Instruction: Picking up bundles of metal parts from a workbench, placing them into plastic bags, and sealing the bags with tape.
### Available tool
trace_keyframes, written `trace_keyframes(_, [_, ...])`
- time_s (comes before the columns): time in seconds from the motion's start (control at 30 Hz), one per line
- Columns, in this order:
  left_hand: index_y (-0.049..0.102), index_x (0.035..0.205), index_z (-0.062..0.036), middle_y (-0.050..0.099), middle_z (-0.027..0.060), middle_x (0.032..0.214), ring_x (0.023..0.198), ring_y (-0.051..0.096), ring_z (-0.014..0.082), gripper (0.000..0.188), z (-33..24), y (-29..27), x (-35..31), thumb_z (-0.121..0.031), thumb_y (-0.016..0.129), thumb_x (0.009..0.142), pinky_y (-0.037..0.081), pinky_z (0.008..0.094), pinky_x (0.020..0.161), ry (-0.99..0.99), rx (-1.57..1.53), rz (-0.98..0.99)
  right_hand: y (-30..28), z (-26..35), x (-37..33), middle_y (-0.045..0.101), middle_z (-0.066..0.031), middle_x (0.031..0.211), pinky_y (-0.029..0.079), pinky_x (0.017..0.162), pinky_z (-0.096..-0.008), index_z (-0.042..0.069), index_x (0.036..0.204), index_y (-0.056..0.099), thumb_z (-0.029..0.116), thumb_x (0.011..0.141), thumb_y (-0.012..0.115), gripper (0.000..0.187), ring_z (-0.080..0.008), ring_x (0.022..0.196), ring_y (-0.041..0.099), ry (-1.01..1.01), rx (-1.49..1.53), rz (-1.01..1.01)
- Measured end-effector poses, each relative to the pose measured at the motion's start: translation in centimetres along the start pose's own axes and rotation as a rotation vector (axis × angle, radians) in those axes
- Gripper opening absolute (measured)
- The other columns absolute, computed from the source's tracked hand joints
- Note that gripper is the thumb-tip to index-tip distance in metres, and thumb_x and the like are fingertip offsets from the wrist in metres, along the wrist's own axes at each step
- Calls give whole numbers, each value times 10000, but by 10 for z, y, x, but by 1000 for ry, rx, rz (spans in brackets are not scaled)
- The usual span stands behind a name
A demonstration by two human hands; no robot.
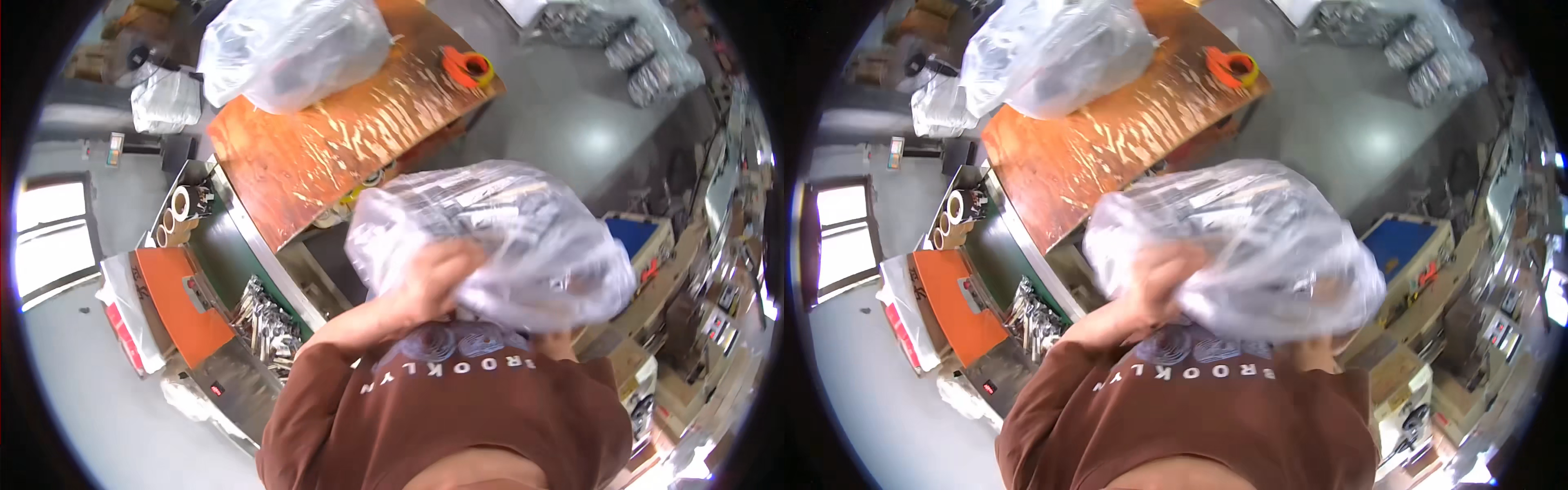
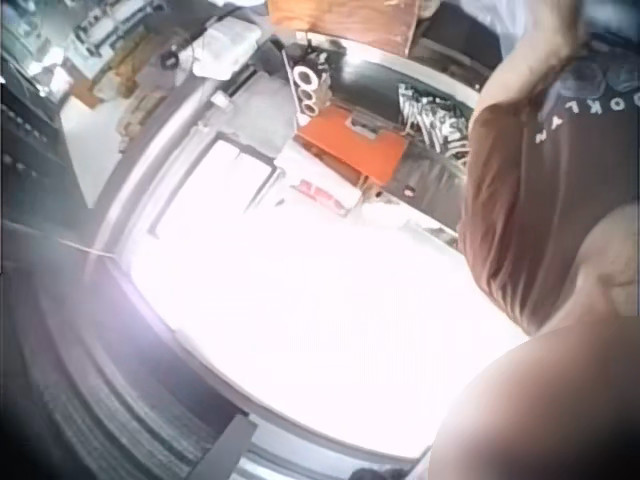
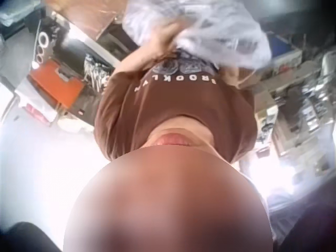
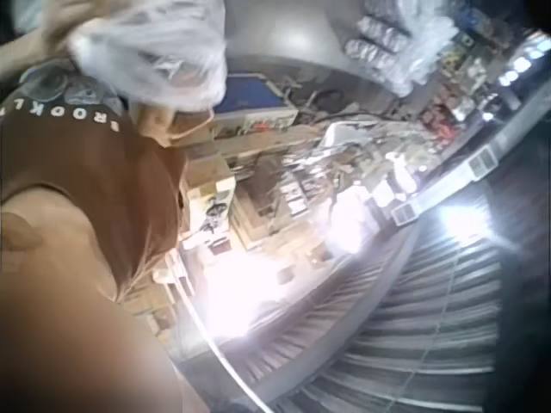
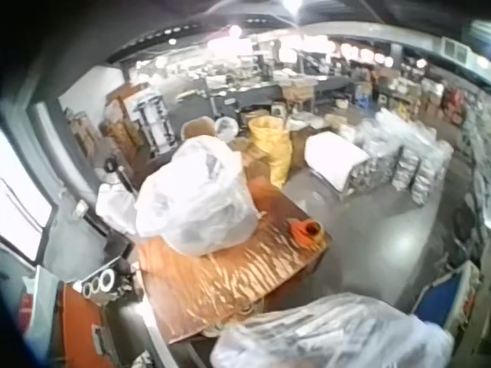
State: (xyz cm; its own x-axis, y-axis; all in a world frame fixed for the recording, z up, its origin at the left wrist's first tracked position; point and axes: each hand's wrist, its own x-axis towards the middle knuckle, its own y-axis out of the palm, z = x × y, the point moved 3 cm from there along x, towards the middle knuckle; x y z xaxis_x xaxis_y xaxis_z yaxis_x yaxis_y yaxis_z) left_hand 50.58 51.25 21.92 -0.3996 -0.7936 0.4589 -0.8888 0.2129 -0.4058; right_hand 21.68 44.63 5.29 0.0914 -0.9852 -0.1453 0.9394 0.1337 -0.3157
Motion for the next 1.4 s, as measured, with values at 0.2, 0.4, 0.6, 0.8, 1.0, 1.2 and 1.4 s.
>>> trace_keyframes(0.2, [559, 1000, -3, 574, 87, 963, 820, 572, 207, 285, 100, -130, -102, -94, 645, 744, 479, 284, 731, -66, 2, -639, 166, -6, 150, 474, -89, 1203, 357, 951, -317, 38, 1261, 402, 265, 856, 548, 487, -189, 1089, 461, -63, 62, 173])
trace_keyframes(0.4, [552, 957, 1, 575, 112, 928, 803, 571, 239, 229, 219, -170, -183, -123, 600, 771, 473, 323, 714, -374, 205, -729, 344, -66, 231, 416, -95, 1271, 342, 965, -315, 32, 1262, 402, 226, 863, 537, 464, -189, 1135, 420, -37, 122, 350])
trace_keyframes(0.6, [544, 905, 6, 576, 141, 886, 782, 571, 276, 192, 321, -144, -228, -158, 545, 804, 466, 369, 693, -720, 434, -690, 420, -78, 224, 379, -107, 1328, 277, 1016, -335, 46, 1300, 369, 225, 874, 482, 475, -215, 1206, 361, -201, -94, 552])
trace_keyframes(0.8, [537, 854, 10, 577, 170, 843, 761, 571, 313, 209, 319, -102, -223, -193, 490, 836, 460, 415, 672, -865, 594, -531, 420, -118, 216, 413, -121, 1286, 292, 1003, -378, 93, 1377, 201, 265, 838, 581, 682, -237, 1189, 372, -535, -727, 156])
trace_keyframes(1.0, [489, 774, -18, 532, 186, 697, 670, 552, 368, 114, 259, -158, -49, 46, 496, 680, 414, 439, 565, -1060, 743, -483, 339, -35, 293, 626, -145, 883, 443, 728, -348, -10, 886, 597, 205, 812, 581, 228, -257, 800, 582, 106, -80, -56])
trace_keyframes(1.2, [499, 1029, -71, 591, 201, 776, 754, 590, 371, 338, 276, -96, -32, -7, 583, 708, 452, 412, 653, -1351, 381, -690, 136, -55, 372, 548, -159, 1008, 411, 813, -465, 17, 930, 566, 516, 615, 692, 603, -370, 982, 509, 24, -1541, -145])
trace_keyframes(1.4, [507, 1059, -29, 611, 202, 938, 851, 589, 369, 421, 266, -88, -23, -162, 696, 707, 456, 425, 720, -1577, 311, -1025, 116, -37, 380, 574, -147, 1050, 356, 898, -442, 71, 1014, 584, 509, 681, 640, 553, -321, 1039, 492, -403, -1401, 209])
